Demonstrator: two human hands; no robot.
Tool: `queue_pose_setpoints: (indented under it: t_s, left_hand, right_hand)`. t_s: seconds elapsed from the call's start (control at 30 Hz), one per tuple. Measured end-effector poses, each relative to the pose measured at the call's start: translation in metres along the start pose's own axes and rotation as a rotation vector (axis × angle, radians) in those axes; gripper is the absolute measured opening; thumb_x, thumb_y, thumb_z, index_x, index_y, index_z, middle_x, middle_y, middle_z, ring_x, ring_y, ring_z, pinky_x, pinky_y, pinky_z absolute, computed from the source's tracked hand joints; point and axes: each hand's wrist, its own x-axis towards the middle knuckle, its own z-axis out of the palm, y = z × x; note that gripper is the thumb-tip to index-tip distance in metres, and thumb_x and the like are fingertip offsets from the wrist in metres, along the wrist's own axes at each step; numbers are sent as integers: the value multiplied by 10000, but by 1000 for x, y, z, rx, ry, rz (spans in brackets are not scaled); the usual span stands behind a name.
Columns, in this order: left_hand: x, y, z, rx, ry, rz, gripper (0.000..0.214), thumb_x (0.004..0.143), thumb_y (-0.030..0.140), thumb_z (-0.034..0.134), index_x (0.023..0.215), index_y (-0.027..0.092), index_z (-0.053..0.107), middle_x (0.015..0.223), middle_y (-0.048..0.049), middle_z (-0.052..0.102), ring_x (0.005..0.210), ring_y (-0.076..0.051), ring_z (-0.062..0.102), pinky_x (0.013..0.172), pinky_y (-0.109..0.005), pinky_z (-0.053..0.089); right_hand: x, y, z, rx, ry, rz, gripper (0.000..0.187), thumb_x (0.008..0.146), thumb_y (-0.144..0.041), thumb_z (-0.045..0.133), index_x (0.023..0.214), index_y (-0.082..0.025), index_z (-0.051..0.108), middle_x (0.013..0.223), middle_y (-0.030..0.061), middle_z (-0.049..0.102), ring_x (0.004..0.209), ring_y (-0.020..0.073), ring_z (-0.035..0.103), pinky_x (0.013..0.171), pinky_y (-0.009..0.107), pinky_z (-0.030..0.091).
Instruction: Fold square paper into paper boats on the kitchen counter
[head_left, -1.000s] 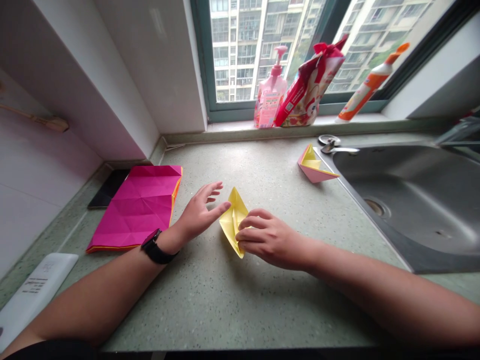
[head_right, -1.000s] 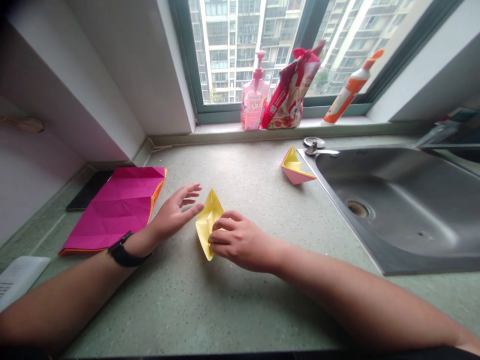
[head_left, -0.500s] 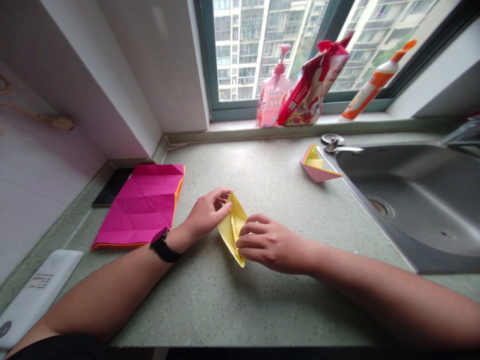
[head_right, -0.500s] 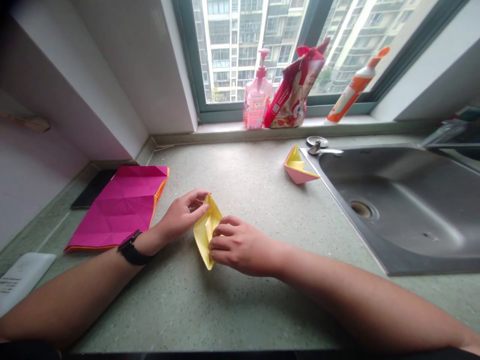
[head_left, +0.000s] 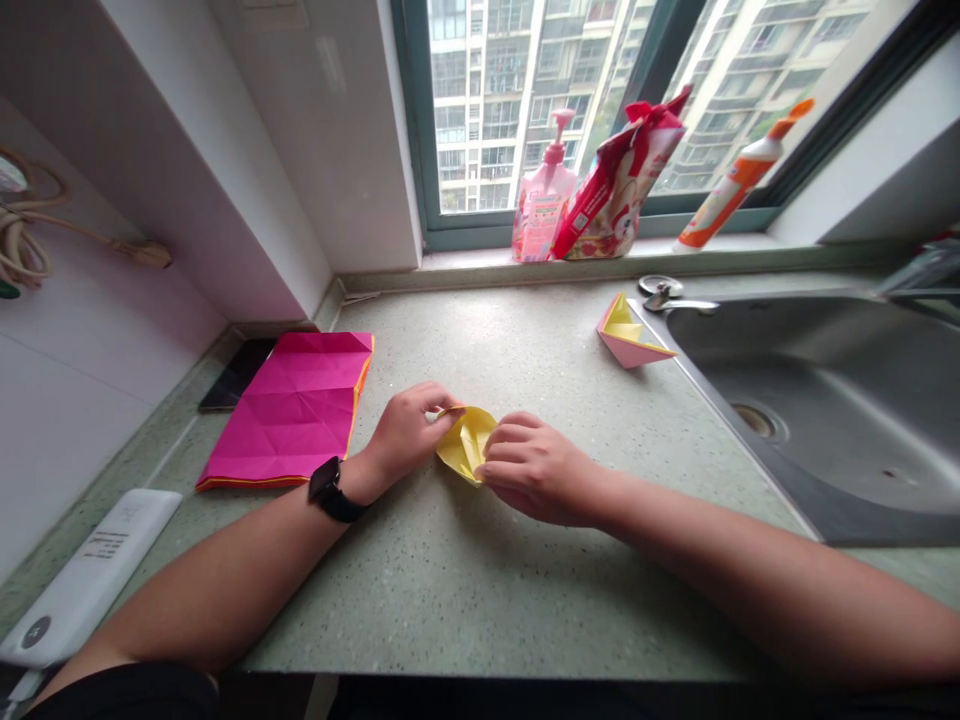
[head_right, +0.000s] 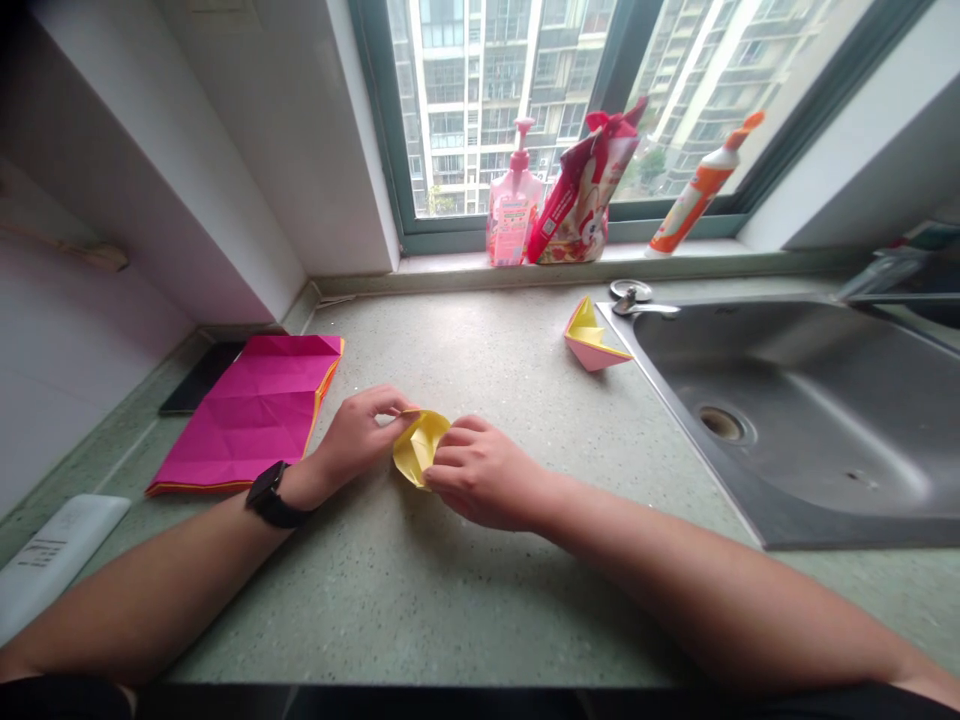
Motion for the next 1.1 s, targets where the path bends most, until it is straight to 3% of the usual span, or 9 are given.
queue_pose_setpoints:
  t_s: [0.33, 0.53, 0.67, 0.73, 0.83, 0.93, 1.0, 1.1]
  left_hand:
    - [-2, 6, -12, 293, 27, 158, 215, 1069, 279, 604, 900, 192, 706, 874, -39, 752, 761, -166, 673, 703, -278, 484]
    - [25, 26, -32, 562, -73, 197, 255, 1086, 318, 585, 920, 202, 739, 891, -54, 776, 752, -189, 674, 652, -293, 411]
    - [49, 43, -35, 682, -130, 192, 241, 1068, 303, 601, 894, 213, 742, 853, -62, 762, 728, -212, 653, 624, -308, 349]
    - [61, 50, -33, 733, -146, 171, 248, 1061, 305, 598, 881, 213, 741, 827, -68, 751, 714, -225, 645, 618, -318, 327]
    - [77, 60, -27, 791, -167, 144, 247, 1042, 307, 602, 870, 213, 752, 815, -78, 748, 710, -243, 647, 624, -330, 328]
    - [92, 73, -17, 835, -185, 145, 227, 1017, 287, 605, 876, 216, 769, 826, -83, 756, 732, -255, 665, 644, -334, 358]
    - [101, 82, -10, 868, -193, 147, 212, 1001, 282, 611, 887, 213, 777, 836, -88, 764, 750, -266, 680, 644, -337, 363]
    - [114, 96, -1, 901, -203, 157, 204, 986, 287, 616, 904, 207, 786, 852, -97, 775, 771, -279, 699, 640, -339, 371]
  right_hand:
    - [-3, 13, 9, 171, 12, 120, 182, 1003, -176, 606, 938, -239, 763, 879, 15, 777, 792, 169, 681, 898, 360, 472]
    - [-3, 27, 5, 144, 52, 144, 188, 945, -135, 645, 995, -243, 791, 907, 26, 785, 814, 180, 693, 890, 360, 466]
    - [-3, 38, -3, 217, 65, 190, 219, 952, -142, 608, 1039, -237, 785, 965, 39, 803, 897, 203, 727, 937, 383, 478]
    - [-3, 42, -9, 306, 87, 260, 237, 1011, -187, 539, 1059, -230, 767, 1030, 49, 818, 958, 215, 740, 948, 391, 489]
    - [0, 45, -19, 403, 137, 477, 315, 1109, -343, 448, 1030, -215, 725, 1011, 53, 815, 923, 212, 741, 847, 347, 502]
    - [4, 45, -28, 333, 128, 677, 277, 1045, -478, 612, 1013, -213, 690, 955, 45, 795, 845, 203, 714, 744, 309, 464]
    - [7, 44, -33, 222, 84, 754, 227, 964, -441, 727, 998, -220, 690, 930, 35, 786, 822, 200, 694, 705, 300, 423]
    - [9, 44, -41, 85, 6, 815, 84, 956, -308, 698, 921, -232, 709, 924, 33, 789, 806, 193, 681, 655, 308, 354]
